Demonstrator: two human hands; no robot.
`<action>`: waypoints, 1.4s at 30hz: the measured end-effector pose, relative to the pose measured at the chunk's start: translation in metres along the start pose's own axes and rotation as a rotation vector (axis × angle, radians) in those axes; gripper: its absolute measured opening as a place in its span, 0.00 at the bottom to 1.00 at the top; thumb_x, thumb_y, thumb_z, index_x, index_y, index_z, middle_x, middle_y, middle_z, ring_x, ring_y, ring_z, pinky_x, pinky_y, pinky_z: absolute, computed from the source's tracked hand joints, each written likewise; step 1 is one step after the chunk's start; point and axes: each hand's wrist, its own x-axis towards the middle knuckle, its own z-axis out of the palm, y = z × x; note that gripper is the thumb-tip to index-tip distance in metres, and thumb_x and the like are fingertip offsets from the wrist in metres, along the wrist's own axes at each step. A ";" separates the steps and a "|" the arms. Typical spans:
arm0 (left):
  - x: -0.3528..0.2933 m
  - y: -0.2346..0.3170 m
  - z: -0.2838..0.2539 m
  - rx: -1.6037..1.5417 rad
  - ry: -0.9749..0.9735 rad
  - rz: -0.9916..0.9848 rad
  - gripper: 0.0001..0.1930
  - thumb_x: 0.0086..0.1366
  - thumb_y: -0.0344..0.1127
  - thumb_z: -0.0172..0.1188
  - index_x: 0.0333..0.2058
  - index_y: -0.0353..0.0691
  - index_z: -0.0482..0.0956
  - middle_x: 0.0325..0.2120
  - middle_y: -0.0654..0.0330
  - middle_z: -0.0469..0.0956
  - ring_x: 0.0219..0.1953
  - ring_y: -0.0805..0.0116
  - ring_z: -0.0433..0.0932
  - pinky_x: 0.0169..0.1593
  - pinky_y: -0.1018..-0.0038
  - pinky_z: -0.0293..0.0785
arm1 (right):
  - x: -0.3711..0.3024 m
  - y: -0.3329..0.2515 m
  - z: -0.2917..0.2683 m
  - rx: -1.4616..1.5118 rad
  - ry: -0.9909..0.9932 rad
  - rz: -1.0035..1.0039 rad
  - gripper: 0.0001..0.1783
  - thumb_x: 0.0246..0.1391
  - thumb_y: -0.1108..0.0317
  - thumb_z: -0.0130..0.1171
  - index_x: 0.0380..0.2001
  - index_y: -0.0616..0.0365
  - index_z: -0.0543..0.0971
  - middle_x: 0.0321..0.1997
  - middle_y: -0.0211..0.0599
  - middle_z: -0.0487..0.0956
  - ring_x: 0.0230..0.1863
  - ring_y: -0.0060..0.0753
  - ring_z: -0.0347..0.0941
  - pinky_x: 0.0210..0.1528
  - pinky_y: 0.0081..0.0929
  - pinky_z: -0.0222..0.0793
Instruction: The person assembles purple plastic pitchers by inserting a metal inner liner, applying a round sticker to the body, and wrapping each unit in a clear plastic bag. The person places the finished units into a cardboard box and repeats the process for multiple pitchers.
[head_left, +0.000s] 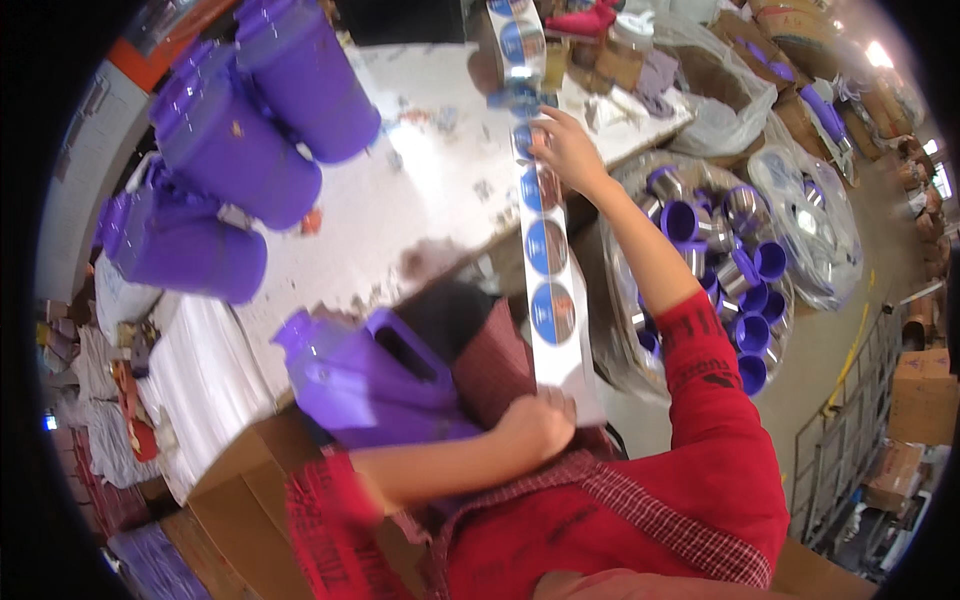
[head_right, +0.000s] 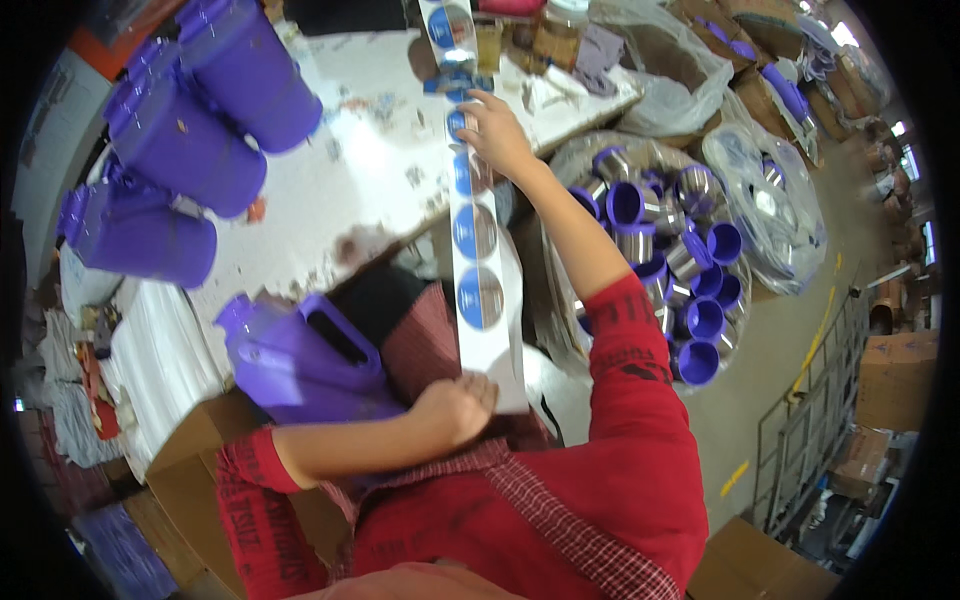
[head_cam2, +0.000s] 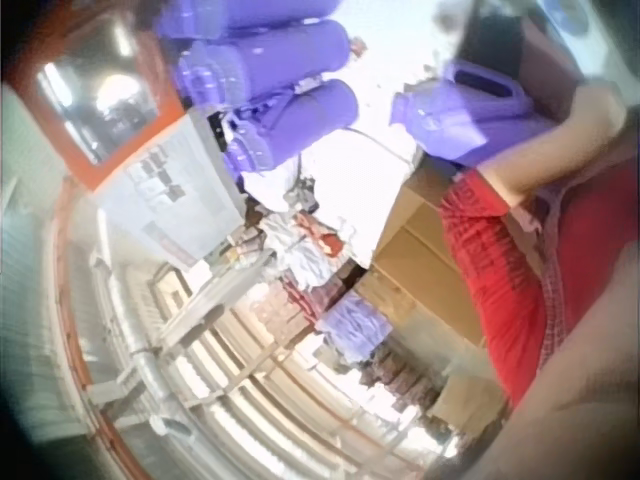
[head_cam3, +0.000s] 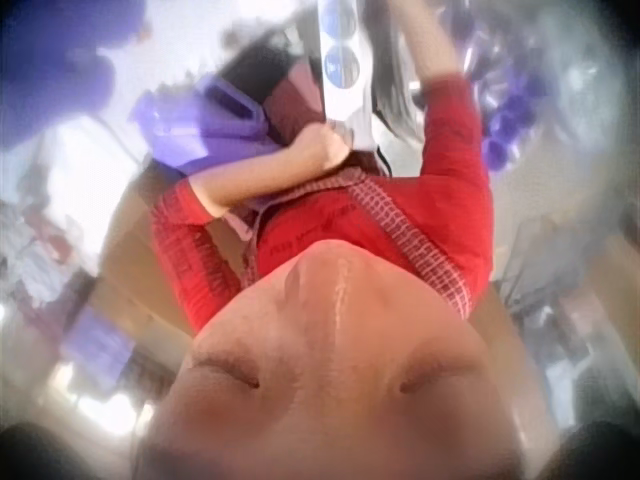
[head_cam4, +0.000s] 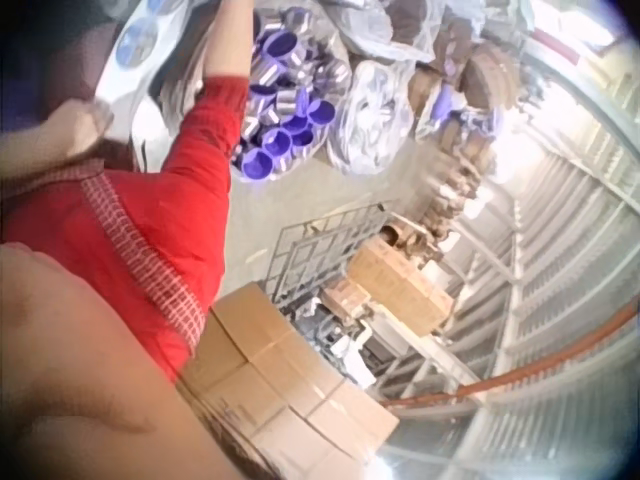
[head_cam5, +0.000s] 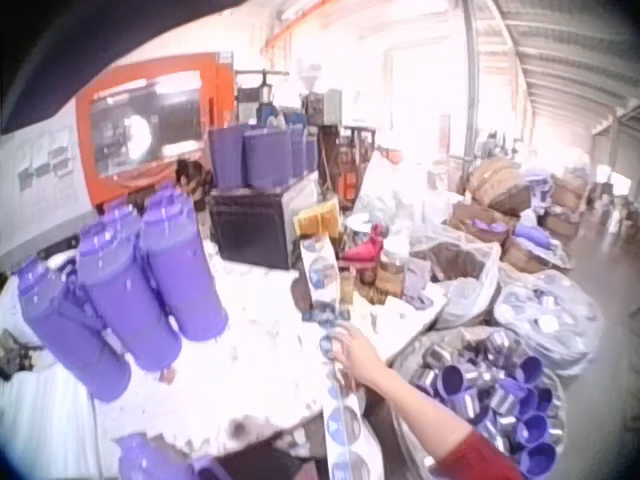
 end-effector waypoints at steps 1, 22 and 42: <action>-0.002 0.004 0.006 0.037 0.015 -0.001 0.15 0.51 0.35 0.53 0.35 0.30 0.76 0.28 0.53 0.77 0.29 0.62 0.77 0.26 0.70 0.75 | -0.034 -0.024 -0.024 0.022 -0.011 0.087 0.14 0.49 0.72 0.65 0.41 0.58 0.80 0.51 0.44 0.78 0.51 0.42 0.76 0.49 0.29 0.73; 0.097 -0.124 -0.038 -1.383 0.567 -0.643 0.15 0.64 0.27 0.61 0.49 0.30 0.77 0.39 0.60 0.81 0.39 0.76 0.77 0.44 0.79 0.72 | -0.097 -0.124 -0.116 0.028 0.190 0.105 0.17 0.40 0.71 0.70 0.39 0.55 0.83 0.48 0.39 0.76 0.49 0.45 0.71 0.51 0.38 0.66; -0.082 -0.023 -0.100 -0.591 0.681 -0.293 0.17 0.68 0.36 0.55 0.52 0.35 0.75 0.45 0.54 0.80 0.47 0.62 0.78 0.51 0.71 0.72 | -0.191 -0.254 -0.206 0.449 -0.488 0.152 0.07 0.41 0.77 0.68 0.25 0.59 0.78 0.37 0.38 0.78 0.39 0.40 0.74 0.45 0.35 0.70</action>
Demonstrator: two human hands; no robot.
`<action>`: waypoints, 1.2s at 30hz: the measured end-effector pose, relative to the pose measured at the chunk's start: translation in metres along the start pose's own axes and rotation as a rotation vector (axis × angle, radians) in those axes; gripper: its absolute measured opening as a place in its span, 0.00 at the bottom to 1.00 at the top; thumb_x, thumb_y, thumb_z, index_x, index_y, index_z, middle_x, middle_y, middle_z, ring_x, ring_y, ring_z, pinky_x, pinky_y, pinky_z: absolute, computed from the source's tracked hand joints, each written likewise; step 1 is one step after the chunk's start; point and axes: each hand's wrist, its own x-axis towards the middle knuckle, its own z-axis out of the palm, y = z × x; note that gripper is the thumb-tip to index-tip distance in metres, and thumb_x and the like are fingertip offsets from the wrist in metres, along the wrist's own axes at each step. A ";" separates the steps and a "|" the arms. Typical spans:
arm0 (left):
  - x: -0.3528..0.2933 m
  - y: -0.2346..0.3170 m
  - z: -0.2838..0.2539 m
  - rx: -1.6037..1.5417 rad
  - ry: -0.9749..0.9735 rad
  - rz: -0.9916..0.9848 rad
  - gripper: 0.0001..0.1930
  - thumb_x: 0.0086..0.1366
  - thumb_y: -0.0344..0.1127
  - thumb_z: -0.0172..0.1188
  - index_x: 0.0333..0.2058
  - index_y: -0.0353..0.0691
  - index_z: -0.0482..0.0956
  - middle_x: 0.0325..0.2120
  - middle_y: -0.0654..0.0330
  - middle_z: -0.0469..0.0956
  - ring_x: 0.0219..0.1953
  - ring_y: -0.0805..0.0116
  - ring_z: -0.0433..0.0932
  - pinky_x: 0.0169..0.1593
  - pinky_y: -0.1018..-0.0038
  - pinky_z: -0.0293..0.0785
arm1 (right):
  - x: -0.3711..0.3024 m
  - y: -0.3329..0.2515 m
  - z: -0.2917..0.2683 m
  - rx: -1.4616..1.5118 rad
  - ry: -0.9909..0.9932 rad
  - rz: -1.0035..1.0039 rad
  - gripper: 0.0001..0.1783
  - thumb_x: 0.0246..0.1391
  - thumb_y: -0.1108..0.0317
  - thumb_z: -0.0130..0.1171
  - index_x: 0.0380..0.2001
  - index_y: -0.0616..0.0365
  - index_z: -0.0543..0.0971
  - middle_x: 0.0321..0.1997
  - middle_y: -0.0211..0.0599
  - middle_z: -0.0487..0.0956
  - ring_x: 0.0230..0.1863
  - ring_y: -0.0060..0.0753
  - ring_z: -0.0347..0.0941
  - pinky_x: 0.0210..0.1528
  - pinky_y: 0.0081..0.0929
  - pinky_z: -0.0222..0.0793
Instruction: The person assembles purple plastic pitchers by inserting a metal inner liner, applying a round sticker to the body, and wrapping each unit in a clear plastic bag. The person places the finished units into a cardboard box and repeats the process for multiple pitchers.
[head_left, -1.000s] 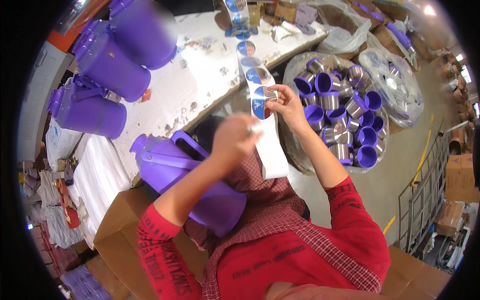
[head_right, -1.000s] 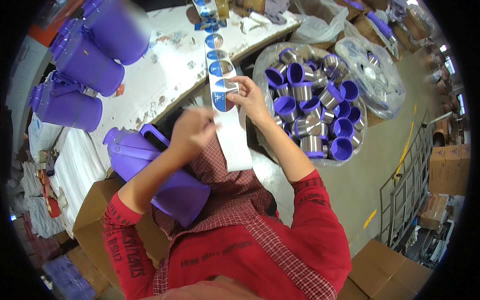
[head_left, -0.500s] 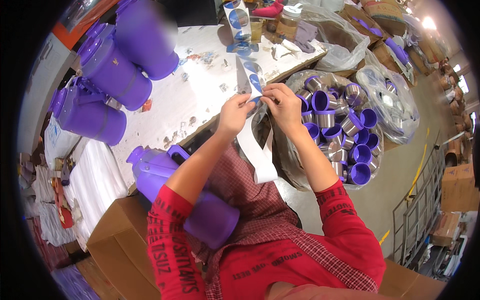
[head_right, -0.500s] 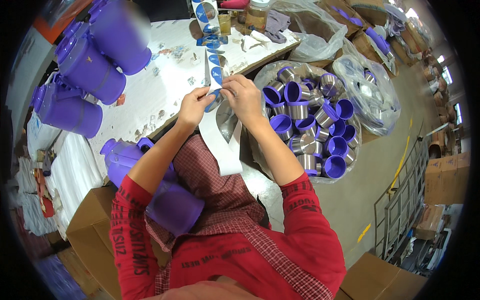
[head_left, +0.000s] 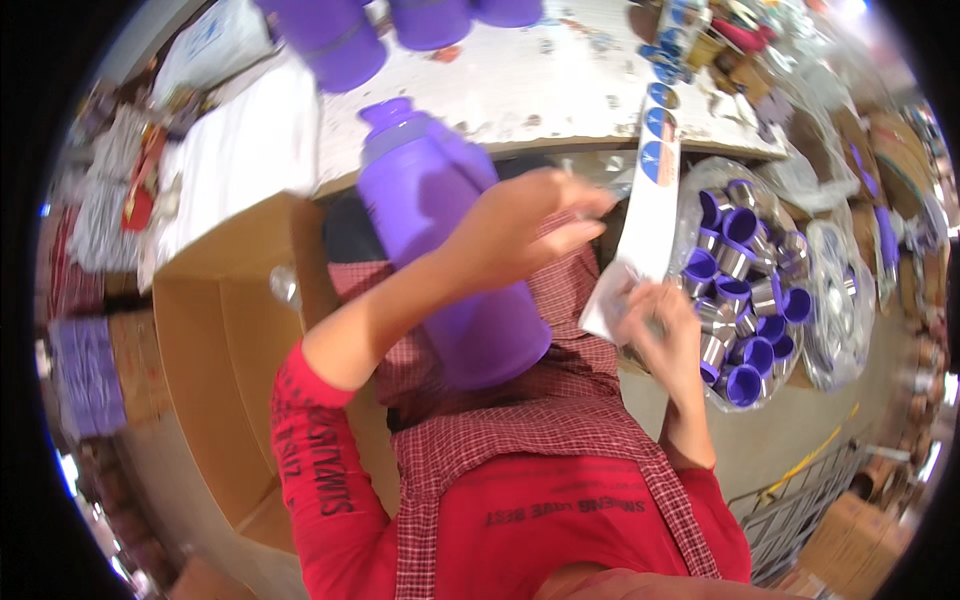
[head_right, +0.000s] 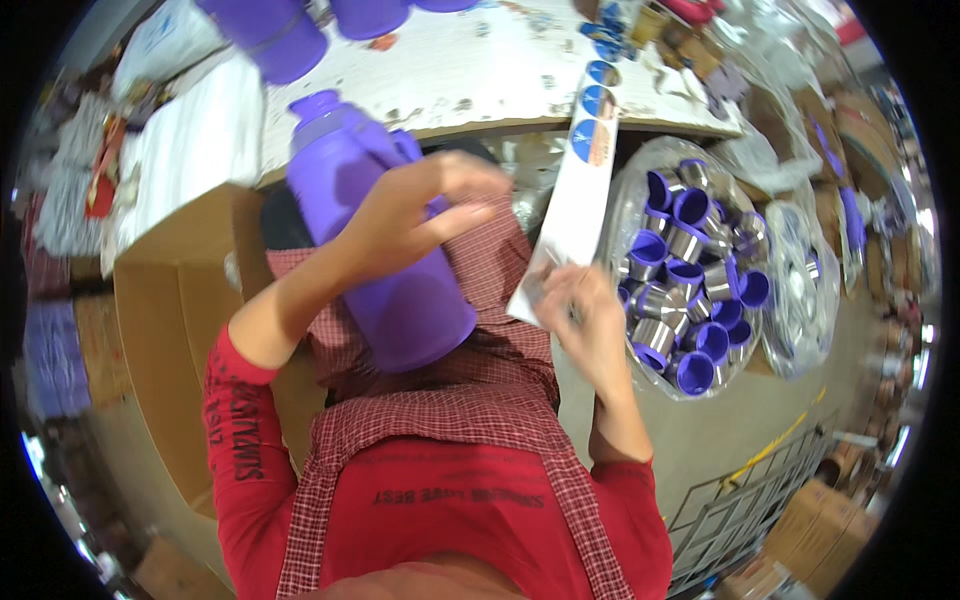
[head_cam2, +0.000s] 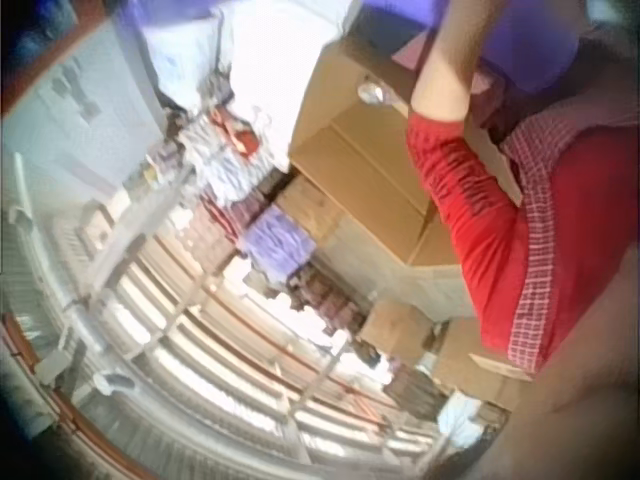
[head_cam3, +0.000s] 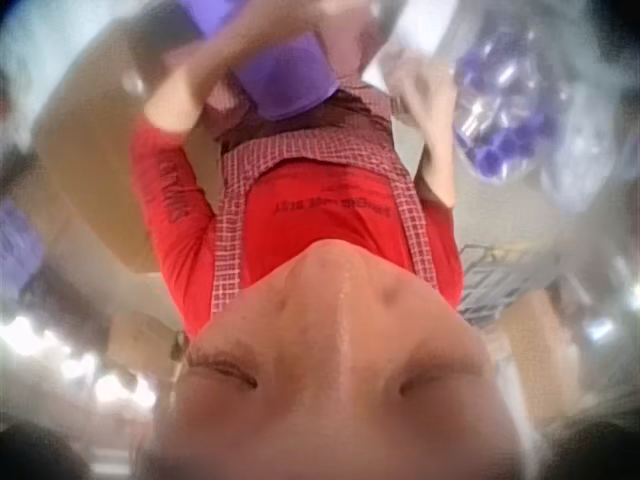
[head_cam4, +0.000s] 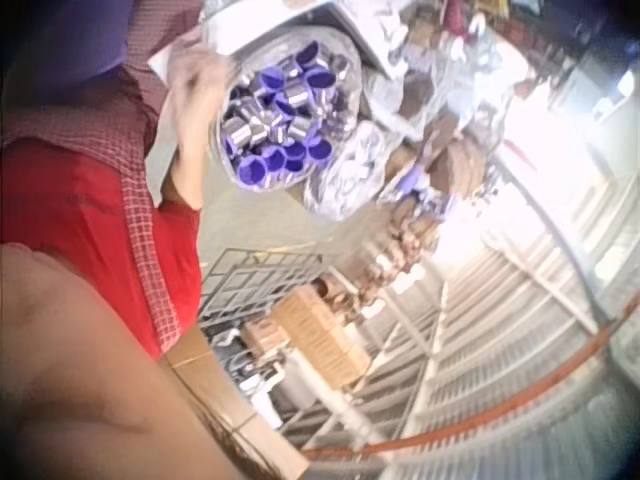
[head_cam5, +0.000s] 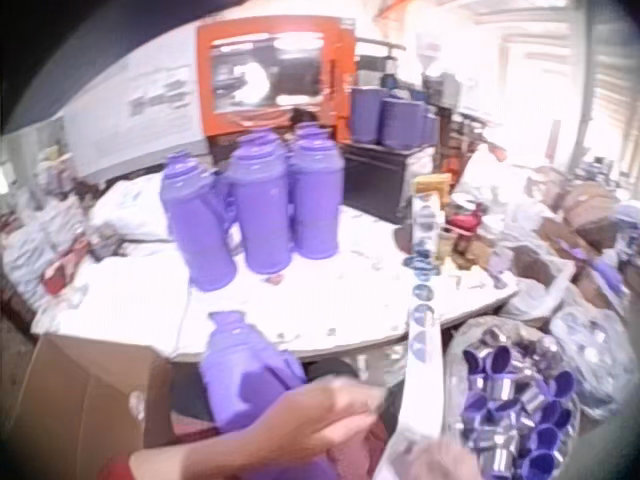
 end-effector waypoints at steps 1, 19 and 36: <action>-0.033 0.008 -0.008 -0.058 0.067 -0.161 0.17 0.67 0.38 0.57 0.51 0.35 0.76 0.40 0.56 0.81 0.41 0.65 0.79 0.46 0.72 0.73 | -0.009 -0.016 -0.002 0.474 -0.238 0.015 0.09 0.37 0.76 0.71 0.21 0.58 0.79 0.35 0.36 0.78 0.37 0.32 0.74 0.42 0.31 0.69; -0.189 0.029 0.020 -0.645 0.313 -0.589 0.53 0.57 0.79 0.45 0.63 0.34 0.60 0.32 0.63 0.78 0.27 0.80 0.71 0.30 0.85 0.64 | 0.019 -0.042 0.083 1.514 -0.563 0.401 0.03 0.56 0.77 0.58 0.29 0.61 0.74 0.44 0.43 0.76 0.41 0.27 0.74 0.41 0.22 0.71; -0.194 0.020 0.025 -0.236 0.494 -0.644 0.34 0.62 0.29 0.64 0.64 0.37 0.58 0.21 0.65 0.78 0.28 0.80 0.77 0.38 0.82 0.71 | 0.034 -0.014 0.121 0.782 -0.233 0.280 0.09 0.46 0.76 0.69 0.19 0.60 0.77 0.34 0.29 0.73 0.38 0.21 0.68 0.41 0.19 0.62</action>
